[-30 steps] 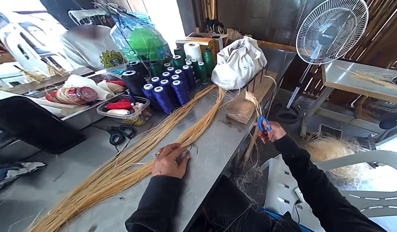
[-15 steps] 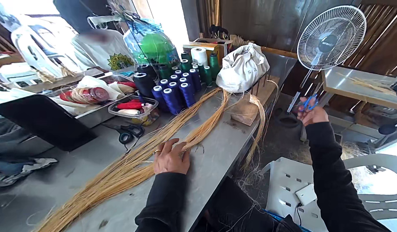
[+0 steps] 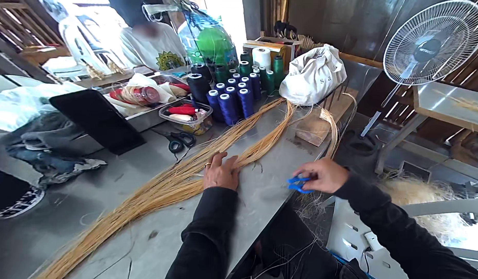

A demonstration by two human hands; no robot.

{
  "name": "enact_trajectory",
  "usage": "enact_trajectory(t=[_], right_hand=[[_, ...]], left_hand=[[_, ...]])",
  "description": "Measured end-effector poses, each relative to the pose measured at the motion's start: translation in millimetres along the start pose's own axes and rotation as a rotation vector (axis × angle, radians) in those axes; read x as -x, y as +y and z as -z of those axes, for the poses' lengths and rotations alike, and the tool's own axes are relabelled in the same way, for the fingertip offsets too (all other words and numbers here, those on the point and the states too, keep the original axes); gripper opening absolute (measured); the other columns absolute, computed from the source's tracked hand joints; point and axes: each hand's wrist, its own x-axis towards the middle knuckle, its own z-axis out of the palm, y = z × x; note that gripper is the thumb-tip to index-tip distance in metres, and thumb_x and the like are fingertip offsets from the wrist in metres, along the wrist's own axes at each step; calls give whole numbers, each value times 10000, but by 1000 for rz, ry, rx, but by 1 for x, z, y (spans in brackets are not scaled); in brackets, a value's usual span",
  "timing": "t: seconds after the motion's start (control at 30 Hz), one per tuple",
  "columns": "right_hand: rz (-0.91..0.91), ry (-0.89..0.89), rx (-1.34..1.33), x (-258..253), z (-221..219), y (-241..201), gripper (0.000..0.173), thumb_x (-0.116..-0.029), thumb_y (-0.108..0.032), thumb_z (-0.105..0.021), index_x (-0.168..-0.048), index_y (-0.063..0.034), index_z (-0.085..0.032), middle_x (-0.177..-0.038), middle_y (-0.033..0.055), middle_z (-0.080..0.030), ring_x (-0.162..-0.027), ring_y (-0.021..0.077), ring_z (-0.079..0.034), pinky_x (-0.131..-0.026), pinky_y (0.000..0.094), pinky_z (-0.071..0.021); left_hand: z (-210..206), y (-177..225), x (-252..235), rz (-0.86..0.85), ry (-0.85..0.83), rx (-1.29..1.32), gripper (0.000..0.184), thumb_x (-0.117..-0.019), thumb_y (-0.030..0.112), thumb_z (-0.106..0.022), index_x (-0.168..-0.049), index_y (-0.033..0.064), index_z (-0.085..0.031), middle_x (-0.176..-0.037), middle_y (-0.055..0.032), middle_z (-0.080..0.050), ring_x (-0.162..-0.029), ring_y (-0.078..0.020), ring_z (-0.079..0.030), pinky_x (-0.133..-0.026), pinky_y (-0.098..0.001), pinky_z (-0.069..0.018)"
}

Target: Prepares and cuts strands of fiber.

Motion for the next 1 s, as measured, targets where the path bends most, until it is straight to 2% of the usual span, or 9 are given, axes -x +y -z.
enact_trajectory(t=[0.1,0.27,0.4,0.5,0.6,0.7,0.8,0.93,1.0], right_hand=[[69,-127,146,-30,-22,-22,345,-915,-100,-724,-1251,-20,-715,-1040,187,-748,-906,308,-714,-867,510,-548],[197,-218,262,-70,-43,-45,344,-973,-47,-623,-1309,-51,-701,-1139,241,-699,-1059,391,-671,-939,566,-504],[206,-318,343,-84,-49,-63,387,-1014,-4,-517,-1362,-76,-671,-1239,261,-656,-1140,423,-632,-962,587,-477],[199,-324,364,-90,-56,-62,333,-1027,-11,-501,-1284,-48,-709,-1407,239,-584,-1201,430,-615,-986,600,-474],[333,18,233,-87,-57,-46,199,-952,-22,-634,-1087,6,-777,-1188,208,-718,-1047,352,-710,-906,531,-561],[130,245,437,-102,-10,-39,412,-836,-109,-832,-1232,-45,-734,-1253,196,-693,-1246,362,-617,-1061,526,-492],[-338,135,702,-139,36,-23,668,-811,-277,-875,-1342,38,-618,-1476,320,-483,-1479,517,-292,-1135,691,-306],[-679,33,895,-187,62,12,651,-842,-275,-833,-1341,69,-594,-1521,332,-422,-1478,545,-260,-1096,730,-304],[-697,83,877,-202,77,30,468,-946,-127,-699,-1356,69,-587,-1537,324,-409,-1498,532,-238,-1111,723,-298]], left_hand=[[20,-7,-3,-32,75,28,243,-913,1,-720,-1154,-10,-752,-1302,-278,-642,-1286,-522,-535,-1033,-697,-420],[53,-20,-5,38,296,104,185,-969,17,-650,-1116,-46,-742,-1248,-274,-671,-1151,-478,-638,-951,-643,-492],[54,-8,-3,22,206,162,177,-970,18,-652,-1107,-63,-729,-1222,-269,-677,-1038,-427,-689,-859,-587,-555],[32,2,-3,-81,73,119,180,-923,35,-708,-1086,-21,-760,-1217,-236,-690,-1104,-418,-675,-920,-606,-537],[14,7,-2,-74,-78,51,300,-955,139,-718,-1234,33,-734,-1396,-254,-599,-1381,-482,-476,-1094,-666,-391],[11,-1,-3,109,-235,-107,540,-1044,394,-582,-1503,114,-534,-1625,-266,-324,-1547,-486,-154,-1197,-700,-153],[14,-12,-4,226,-264,-195,645,-1053,495,-509,-1587,149,-405,-1662,-274,-226,-1562,-475,-90,-1211,-688,-82],[13,-21,-4,357,-314,-243,719,-1058,534,-463,-1634,143,-283,-1683,-289,-109,-1570,-461,-40,-1234,-640,-58],[12,-23,-4,390,-337,-286,748,-1053,555,-453,-1643,143,-249,-1688,-288,-59,-1575,-445,-27,-1243,-612,-53]])
